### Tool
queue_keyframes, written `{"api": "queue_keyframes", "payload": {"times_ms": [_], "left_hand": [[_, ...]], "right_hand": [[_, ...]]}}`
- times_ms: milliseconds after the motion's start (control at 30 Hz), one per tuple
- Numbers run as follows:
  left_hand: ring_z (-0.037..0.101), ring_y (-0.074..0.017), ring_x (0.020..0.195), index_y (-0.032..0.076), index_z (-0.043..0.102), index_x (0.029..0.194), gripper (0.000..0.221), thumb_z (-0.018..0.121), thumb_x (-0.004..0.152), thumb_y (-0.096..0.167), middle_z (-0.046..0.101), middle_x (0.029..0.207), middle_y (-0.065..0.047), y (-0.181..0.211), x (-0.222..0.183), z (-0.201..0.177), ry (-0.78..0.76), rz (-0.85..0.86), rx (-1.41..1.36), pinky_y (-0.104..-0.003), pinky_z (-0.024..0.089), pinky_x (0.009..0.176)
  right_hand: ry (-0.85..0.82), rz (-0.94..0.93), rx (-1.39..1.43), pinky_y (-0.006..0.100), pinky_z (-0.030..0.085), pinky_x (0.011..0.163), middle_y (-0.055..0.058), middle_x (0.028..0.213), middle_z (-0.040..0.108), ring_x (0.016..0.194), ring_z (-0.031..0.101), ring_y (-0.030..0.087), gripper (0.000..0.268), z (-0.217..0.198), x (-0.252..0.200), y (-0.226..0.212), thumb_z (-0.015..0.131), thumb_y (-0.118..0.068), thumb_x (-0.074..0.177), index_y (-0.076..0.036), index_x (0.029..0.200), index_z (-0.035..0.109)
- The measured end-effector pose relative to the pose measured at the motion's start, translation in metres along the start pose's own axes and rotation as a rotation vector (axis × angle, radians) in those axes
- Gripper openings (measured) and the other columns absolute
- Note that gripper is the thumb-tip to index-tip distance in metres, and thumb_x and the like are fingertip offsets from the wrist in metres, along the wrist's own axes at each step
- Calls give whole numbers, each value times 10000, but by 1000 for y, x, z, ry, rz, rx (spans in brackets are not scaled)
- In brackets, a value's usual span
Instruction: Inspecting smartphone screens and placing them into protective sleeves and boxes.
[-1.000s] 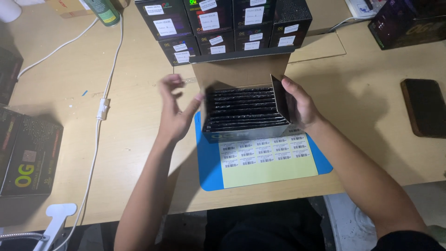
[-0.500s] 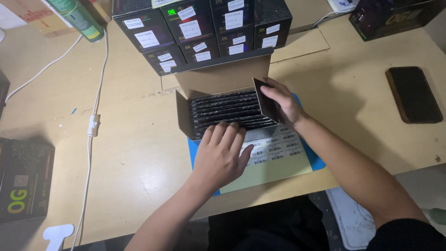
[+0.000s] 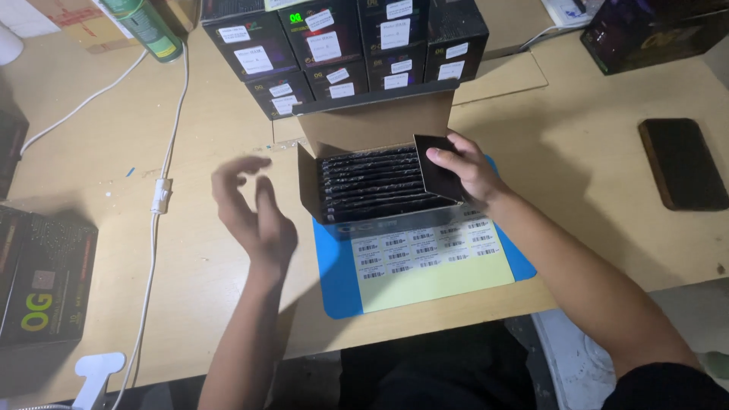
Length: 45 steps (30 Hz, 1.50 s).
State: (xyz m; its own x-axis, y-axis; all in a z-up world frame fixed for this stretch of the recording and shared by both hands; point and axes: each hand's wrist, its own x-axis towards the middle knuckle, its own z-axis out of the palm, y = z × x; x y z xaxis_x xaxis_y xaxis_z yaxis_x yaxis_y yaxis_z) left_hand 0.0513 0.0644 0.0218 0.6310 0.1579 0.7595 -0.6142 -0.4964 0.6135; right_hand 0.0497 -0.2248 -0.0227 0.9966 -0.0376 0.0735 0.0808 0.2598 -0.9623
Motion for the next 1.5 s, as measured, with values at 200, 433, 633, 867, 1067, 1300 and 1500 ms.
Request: {"api": "queue_keyframes", "payload": {"times_ms": [200, 433, 633, 867, 1067, 1300, 1500], "left_hand": [[126, -583, 1504, -45, 202, 1565, 742, 517, 1027, 356, 227, 1567, -416, -9, -5, 28, -571, -633, -669, -674, 123, 1213], [124, -445, 1573, 59, 41, 1634, 1041, 767, 891, 123, 234, 1655, -289, -25, -7, 41, -657, -524, -669, -648, 52, 1254], [429, -225, 1392, 137, 652, 1005, 258, 833, 830, 84, 499, 1368, -48, -57, -7, 48, -636, -242, -813, -427, 354, 1183], [410, -313, 1473, 122, 767, 1128, 488, 379, 897, 307, 684, 1325, -82, -44, 15, 14, -816, 2, -416, -560, 164, 1232], [621, -363, 1279, 71, 709, 1274, 701, 558, 873, 626, 717, 1273, -153, -12, 8, 4, -711, 507, 5, -520, 450, 1091], [717, -332, 1144, 173, 750, 1255, 379, 740, 942, 386, 759, 1167, -161, -4, -1, 6, -587, 738, 189, -427, 537, 974], [711, -356, 1144, 147, 793, 1163, 362, 540, 1043, 376, 754, 1181, -192, 0, 0, 2, -654, 770, 248, -431, 548, 938]], "right_hand": [[27, 44, -26, 234, 519, 617, 54, 777, 569, 717, 570, 105, 256, 4, -4, -7, 747, -253, 894, -64, 1052, 676], [-83, 26, -93, 358, 576, 901, 98, 1085, 645, 979, 625, 185, 378, 4, -4, -22, 766, -132, 843, -77, 1197, 643], [-286, -169, 80, 334, 498, 1015, 105, 1243, 615, 1182, 594, 210, 245, -17, 16, 3, 812, -158, 832, -129, 1016, 653], [-519, -596, -475, 538, 304, 1195, 187, 1369, 598, 1401, 442, 343, 254, -30, 12, -23, 574, -71, 808, -79, 974, 767], [-631, -731, -629, 605, 370, 1121, 184, 1206, 723, 1256, 609, 412, 467, -19, -7, -44, 514, -398, 844, -83, 1049, 792], [-541, -907, -911, 524, 533, 1015, 104, 1056, 799, 1080, 740, 364, 85, -2, -23, -63, 788, -178, 867, -116, 917, 818], [-618, -819, -1054, 560, 532, 999, 127, 1013, 798, 1078, 732, 385, 142, 11, -30, -87, 773, -219, 889, -85, 873, 819]]}}
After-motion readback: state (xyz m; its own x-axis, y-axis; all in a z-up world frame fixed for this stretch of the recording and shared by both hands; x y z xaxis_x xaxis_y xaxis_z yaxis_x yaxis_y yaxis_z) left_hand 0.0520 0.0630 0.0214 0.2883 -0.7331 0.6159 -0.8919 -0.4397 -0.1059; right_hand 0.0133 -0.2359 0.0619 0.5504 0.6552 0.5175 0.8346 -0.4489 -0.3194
